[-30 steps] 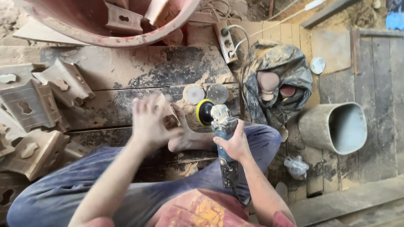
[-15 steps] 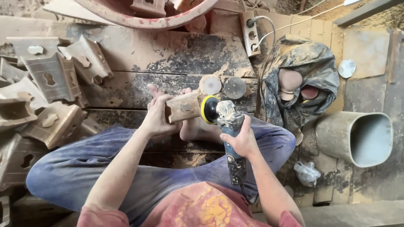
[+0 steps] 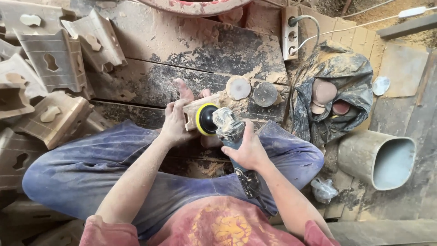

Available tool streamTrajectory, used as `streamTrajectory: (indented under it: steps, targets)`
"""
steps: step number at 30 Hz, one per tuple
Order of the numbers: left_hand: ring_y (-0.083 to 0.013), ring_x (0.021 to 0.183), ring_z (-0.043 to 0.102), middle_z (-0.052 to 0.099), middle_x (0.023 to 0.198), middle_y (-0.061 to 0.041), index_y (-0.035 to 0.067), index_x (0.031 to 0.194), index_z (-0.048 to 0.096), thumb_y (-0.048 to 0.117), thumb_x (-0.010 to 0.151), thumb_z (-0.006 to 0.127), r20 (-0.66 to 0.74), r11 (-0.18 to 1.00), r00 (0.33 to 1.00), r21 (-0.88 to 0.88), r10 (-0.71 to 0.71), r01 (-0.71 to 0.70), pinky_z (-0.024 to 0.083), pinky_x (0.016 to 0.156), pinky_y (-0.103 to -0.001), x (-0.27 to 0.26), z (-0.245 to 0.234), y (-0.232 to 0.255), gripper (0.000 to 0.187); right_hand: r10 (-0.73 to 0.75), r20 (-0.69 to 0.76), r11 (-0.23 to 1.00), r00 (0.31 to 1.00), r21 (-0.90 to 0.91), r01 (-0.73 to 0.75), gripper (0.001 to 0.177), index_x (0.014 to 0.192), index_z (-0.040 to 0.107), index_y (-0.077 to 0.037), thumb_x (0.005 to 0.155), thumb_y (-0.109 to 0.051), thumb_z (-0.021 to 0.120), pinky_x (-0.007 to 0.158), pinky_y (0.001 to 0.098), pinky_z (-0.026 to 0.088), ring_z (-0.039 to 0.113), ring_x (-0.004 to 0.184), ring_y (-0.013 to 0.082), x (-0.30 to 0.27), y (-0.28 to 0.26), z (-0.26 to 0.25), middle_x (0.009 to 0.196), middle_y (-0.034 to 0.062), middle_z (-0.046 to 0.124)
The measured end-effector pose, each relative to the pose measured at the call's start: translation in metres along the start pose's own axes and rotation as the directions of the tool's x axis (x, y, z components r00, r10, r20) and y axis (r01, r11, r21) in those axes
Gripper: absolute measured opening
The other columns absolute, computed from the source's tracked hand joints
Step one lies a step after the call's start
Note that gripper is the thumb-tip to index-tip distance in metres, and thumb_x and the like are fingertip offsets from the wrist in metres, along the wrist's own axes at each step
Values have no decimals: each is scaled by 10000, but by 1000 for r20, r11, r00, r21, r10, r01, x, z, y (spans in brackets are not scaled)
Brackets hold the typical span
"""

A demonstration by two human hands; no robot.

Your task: The person sits cross-legged on the floor and uses a handheld electric sander to smooth the edges of small wooden pieces. They pick up each piece from a pile, sand it, and place it into a red bucket.

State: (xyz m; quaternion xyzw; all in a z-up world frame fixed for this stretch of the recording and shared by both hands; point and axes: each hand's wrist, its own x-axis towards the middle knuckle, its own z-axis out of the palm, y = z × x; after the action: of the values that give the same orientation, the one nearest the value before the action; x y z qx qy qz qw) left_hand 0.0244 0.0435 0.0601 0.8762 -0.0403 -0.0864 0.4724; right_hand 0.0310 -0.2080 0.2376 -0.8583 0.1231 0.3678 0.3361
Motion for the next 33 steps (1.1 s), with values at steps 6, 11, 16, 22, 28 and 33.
streamTrajectory:
  steps: [6,11,16,22,28,33]
  targets:
    - [-407,1290,439,558,1299,-124,156,1378,355,371,537,955,-32,997,997,29,70,-69,352,1124,-507,2,4,-2,1055,83,9,994,997,-69,-82,990,1415,243,-141,681,-399,854,1062,516,501,601,1232,438,-2,1,0,1276,290,607]
    - [-446,1196,481,550,1338,-146,133,1336,371,237,580,893,-107,984,979,17,176,-175,375,1071,-538,0,-18,36,925,85,-54,996,995,-35,-87,890,1351,275,-115,705,-360,837,1026,525,510,628,1192,442,-6,-1,-11,1240,289,631]
    - [-472,1169,492,548,1323,-177,110,1318,372,191,600,874,-141,979,970,-6,199,-202,378,1054,-562,-4,-3,19,880,96,-69,995,993,-23,-98,841,1319,295,-102,714,-322,838,979,543,527,653,1152,452,-19,-12,-8,1187,294,657]
    - [-313,1284,468,518,1360,36,238,1393,352,392,449,906,-105,981,983,138,153,-138,369,1076,-458,-3,17,-8,1105,93,-39,995,995,-32,-94,913,1332,292,-142,663,-369,870,1005,512,535,651,1171,414,-9,12,-2,1209,262,662]
    - [-306,1278,464,510,1376,40,244,1388,351,411,421,898,-96,978,983,151,159,-143,366,1083,-450,-2,19,-10,1124,124,-112,992,986,-15,-127,862,1315,296,-125,694,-372,840,1010,513,521,649,1172,407,-17,5,-10,1199,267,668]
    - [-348,1256,486,539,1373,-28,197,1379,359,355,493,900,-82,984,988,131,131,-120,384,1061,-479,-3,15,-10,1050,77,-57,997,995,-1,-77,935,1345,302,-152,646,-367,884,1017,519,532,640,1192,417,-16,13,7,1223,267,660]
